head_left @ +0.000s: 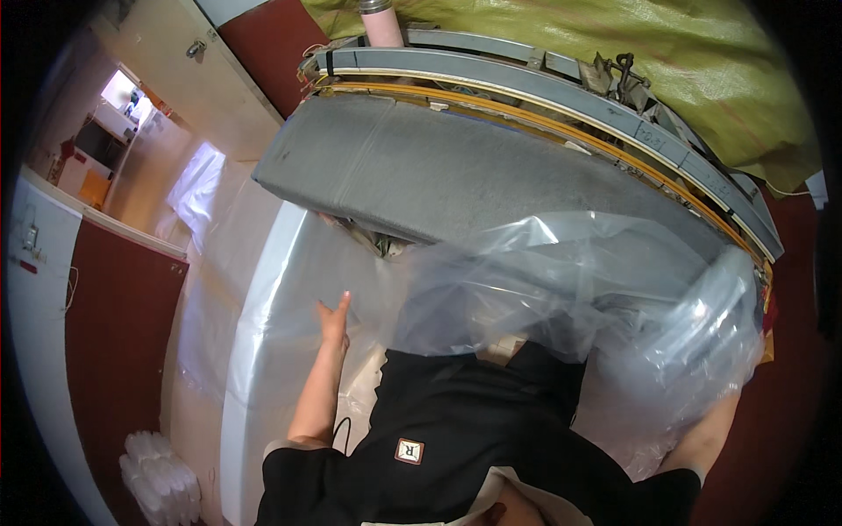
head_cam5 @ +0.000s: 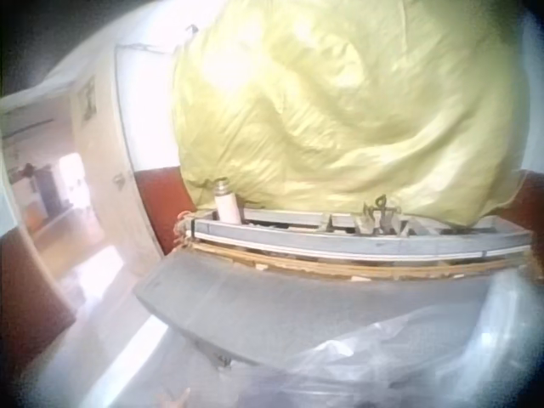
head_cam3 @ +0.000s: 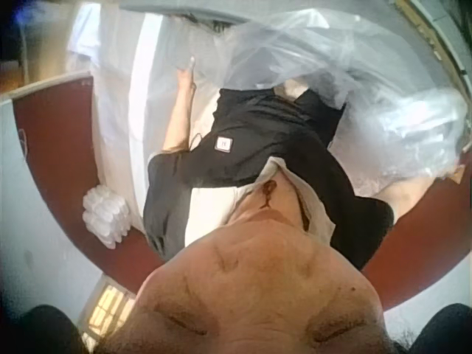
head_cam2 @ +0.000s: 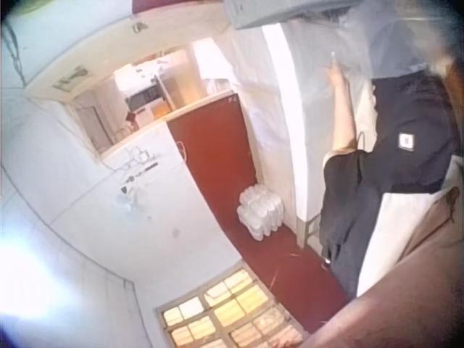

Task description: The recorder is using a heat-sealing machine to seal large plastic bags.

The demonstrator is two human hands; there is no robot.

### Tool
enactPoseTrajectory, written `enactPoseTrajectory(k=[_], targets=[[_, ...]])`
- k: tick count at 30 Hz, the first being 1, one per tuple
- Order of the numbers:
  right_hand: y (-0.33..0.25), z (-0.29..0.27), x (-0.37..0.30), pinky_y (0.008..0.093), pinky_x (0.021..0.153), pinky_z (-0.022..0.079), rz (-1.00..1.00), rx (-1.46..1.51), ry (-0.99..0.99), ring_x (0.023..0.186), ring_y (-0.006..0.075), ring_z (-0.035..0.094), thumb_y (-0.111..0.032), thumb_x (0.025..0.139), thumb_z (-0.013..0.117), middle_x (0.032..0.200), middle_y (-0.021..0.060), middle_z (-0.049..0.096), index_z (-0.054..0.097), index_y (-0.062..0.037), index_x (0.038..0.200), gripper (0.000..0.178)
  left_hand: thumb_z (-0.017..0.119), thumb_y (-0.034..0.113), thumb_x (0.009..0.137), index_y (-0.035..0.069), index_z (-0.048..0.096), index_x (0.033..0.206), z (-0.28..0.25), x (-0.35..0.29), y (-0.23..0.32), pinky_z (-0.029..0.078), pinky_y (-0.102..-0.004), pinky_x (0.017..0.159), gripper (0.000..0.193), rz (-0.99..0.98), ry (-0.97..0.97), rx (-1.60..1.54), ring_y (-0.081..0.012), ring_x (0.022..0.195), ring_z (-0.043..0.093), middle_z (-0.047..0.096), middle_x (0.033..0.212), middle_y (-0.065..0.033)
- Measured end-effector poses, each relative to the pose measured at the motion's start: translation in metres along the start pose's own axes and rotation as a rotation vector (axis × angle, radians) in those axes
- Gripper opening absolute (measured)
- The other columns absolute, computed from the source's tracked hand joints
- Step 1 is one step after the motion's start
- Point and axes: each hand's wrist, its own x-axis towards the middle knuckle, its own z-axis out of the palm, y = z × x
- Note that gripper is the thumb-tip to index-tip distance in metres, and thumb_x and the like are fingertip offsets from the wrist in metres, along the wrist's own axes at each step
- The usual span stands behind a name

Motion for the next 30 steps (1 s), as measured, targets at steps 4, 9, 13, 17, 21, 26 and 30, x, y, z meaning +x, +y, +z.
enactPoseTrajectory(k=[4,9,13,17,21,26,30], targets=[[-0.01,0.005,-0.017,0.0348,0.081,0.042,-0.015,-0.109,-0.025,0.09,0.0233,0.056,-0.03,0.086,0.043,0.096,0.0104,0.061,0.058,-0.0026,0.102,0.035,0.063,0.033,0.077,0.006,0.041,0.116,0.036,-0.012,-0.017,0.036,-0.0358,0.086,0.053,-0.8,-0.443,-0.429,-0.0228,0.105,0.041,0.045,0.113,-0.0107],[-0.017,-0.001,-0.026,0.0351,0.08,0.042,-0.016,-0.166,-0.026,0.09,0.0239,0.056,-0.031,0.085,0.043,0.096,0.0108,0.061,0.058,-0.0035,0.102,0.035,0.059,0.035,0.081,0.014,0.053,0.091,0.028,0.009,0.097,0.035,-0.024,0.053,0.024,-0.301,-0.31,-0.713,-0.0079,0.057,0.039,0.041,0.062,0.0047],[-0.011,-0.01,-0.026,0.0354,0.08,0.042,-0.007,-0.19,-0.027,0.09,0.0243,0.056,-0.033,0.085,0.043,0.096,0.0111,0.061,0.058,-0.0042,0.102,0.036,0.05,0.03,0.087,0.004,0.055,0.098,-0.057,0.097,0.219,0.038,-0.0239,0.058,0.029,0.537,0.163,-0.539,-0.0081,0.066,0.045,0.05,0.072,0.0015],[-0.006,-0.016,-0.027,0.0356,0.08,0.042,0.008,-0.213,-0.024,0.09,0.0248,0.056,-0.034,0.085,0.042,0.096,0.0113,0.061,0.058,-0.005,0.101,0.036,0.056,0.026,0.083,-0.003,0.054,0.098,-0.077,0.166,0.287,0.041,-0.0282,0.066,0.032,0.884,0.393,0.01,-0.0183,0.071,0.051,0.055,0.079,-0.0095],[0.001,-0.021,-0.028,0.0359,0.079,0.043,0.02,-0.235,-0.015,0.09,0.0252,0.056,-0.035,0.085,0.042,0.096,0.0116,0.061,0.058,-0.0057,0.101,0.037,0.061,0.022,0.078,-0.002,0.054,0.096,-0.029,0.175,0.307,0.041,-0.0353,0.075,0.032,1.065,0.668,0.424,-0.0293,0.083,0.052,0.056,0.088,-0.0153],[0.007,-0.025,-0.026,0.0362,0.079,0.043,0.036,-0.264,-0.005,0.091,0.0258,0.056,-0.037,0.084,0.042,0.096,0.0119,0.061,0.058,-0.0066,0.101,0.038,0.056,0.025,0.08,0.002,0.047,0.112,0.046,0.15,0.255,0.034,-0.0388,0.09,0.04,0.739,-0.094,0.589,-0.0297,0.108,0.044,0.05,0.113,-0.0165],[-0.001,-0.03,-0.03,0.0364,0.079,0.043,0.051,-0.289,0.008,0.091,0.0263,0.056,-0.038,0.084,0.041,0.096,0.0122,0.061,0.058,-0.0073,0.1,0.038,0.047,0.034,0.085,0.007,0.042,0.124,0.071,0.197,0.227,0.024,-0.0464,0.098,0.048,0.977,-0.233,0.61,-0.028,0.124,0.029,0.035,0.132,-0.012]])
